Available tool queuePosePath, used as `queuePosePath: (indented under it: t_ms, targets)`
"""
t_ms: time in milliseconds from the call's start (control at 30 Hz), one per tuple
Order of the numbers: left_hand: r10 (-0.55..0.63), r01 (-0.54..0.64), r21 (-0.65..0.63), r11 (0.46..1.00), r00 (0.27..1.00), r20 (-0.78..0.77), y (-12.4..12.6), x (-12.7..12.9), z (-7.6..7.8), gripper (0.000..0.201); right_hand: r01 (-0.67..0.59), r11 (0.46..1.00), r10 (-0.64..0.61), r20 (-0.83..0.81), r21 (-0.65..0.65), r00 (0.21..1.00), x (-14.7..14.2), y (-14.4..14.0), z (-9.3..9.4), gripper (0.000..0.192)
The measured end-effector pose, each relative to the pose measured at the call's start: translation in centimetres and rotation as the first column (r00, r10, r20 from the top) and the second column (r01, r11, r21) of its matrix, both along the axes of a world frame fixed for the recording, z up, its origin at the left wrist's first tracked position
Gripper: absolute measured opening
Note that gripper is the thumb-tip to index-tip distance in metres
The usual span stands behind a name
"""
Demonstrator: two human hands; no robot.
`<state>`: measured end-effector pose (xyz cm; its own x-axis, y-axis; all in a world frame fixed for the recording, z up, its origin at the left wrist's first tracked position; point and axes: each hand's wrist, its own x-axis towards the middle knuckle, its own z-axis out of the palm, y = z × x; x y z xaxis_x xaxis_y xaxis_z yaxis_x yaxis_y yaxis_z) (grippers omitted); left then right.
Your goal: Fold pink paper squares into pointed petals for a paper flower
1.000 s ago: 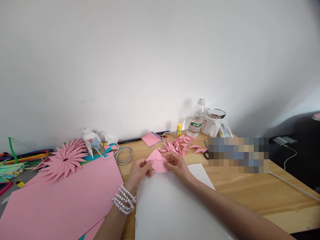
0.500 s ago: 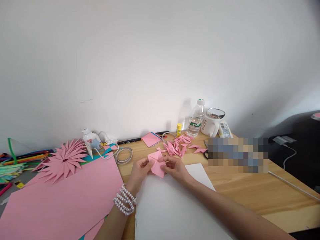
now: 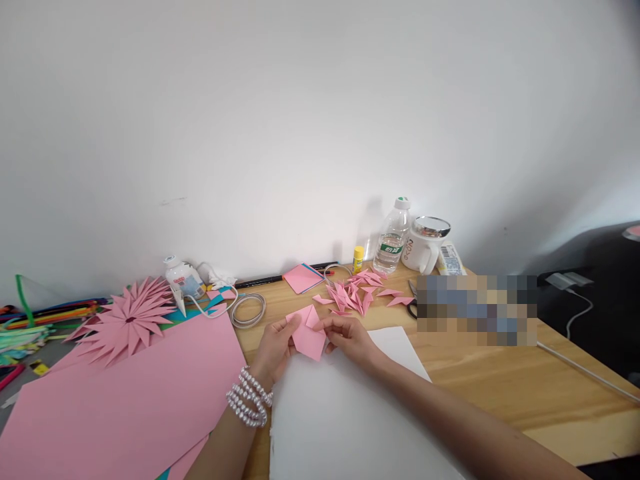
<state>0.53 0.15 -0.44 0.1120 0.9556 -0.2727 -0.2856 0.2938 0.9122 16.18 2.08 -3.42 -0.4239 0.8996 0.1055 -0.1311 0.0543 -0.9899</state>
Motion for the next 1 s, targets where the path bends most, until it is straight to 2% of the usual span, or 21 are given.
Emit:
queuePosePath:
  t_ms: [133, 267, 433, 700, 1000]
  targets:
    - [0.007, -0.006, -0.030, 1.000, 0.999, 0.032, 0.20, -0.19, -0.18, 0.032, -0.019, 0.995, 0.010, 0.088, 0.096, 0.996, 0.04, -0.14, -0.37, 0.022]
    - [0.007, -0.005, -0.055, 0.998, 0.999, 0.036, 0.17, -0.18, 0.02, 0.032, -0.014, 0.991, -0.005, 0.144, 0.132, 0.990, 0.10, -0.25, -0.35, 0.024]
    - [0.006, -0.004, -0.061, 0.998, 0.999, 0.046, 0.14, -0.12, 0.11, 0.032, -0.026, 0.991, 0.006, 0.149, 0.128, 0.989, 0.16, -0.12, -0.55, 0.034]
    - [-0.018, 0.019, -0.015, 1.000, 0.997, 0.069, 0.19, -0.16, -0.07, 0.032, -0.034, 0.990, 0.011, 0.164, 0.139, 0.986, 0.26, 0.14, -0.59, 0.028]
    - [-0.046, 0.047, -0.007, 0.999, 0.992, 0.118, -0.17, 0.55, 0.34, 0.028, 0.009, 0.998, -0.016, 0.115, 0.060, 0.993, 0.08, 0.07, -0.11, 0.033]
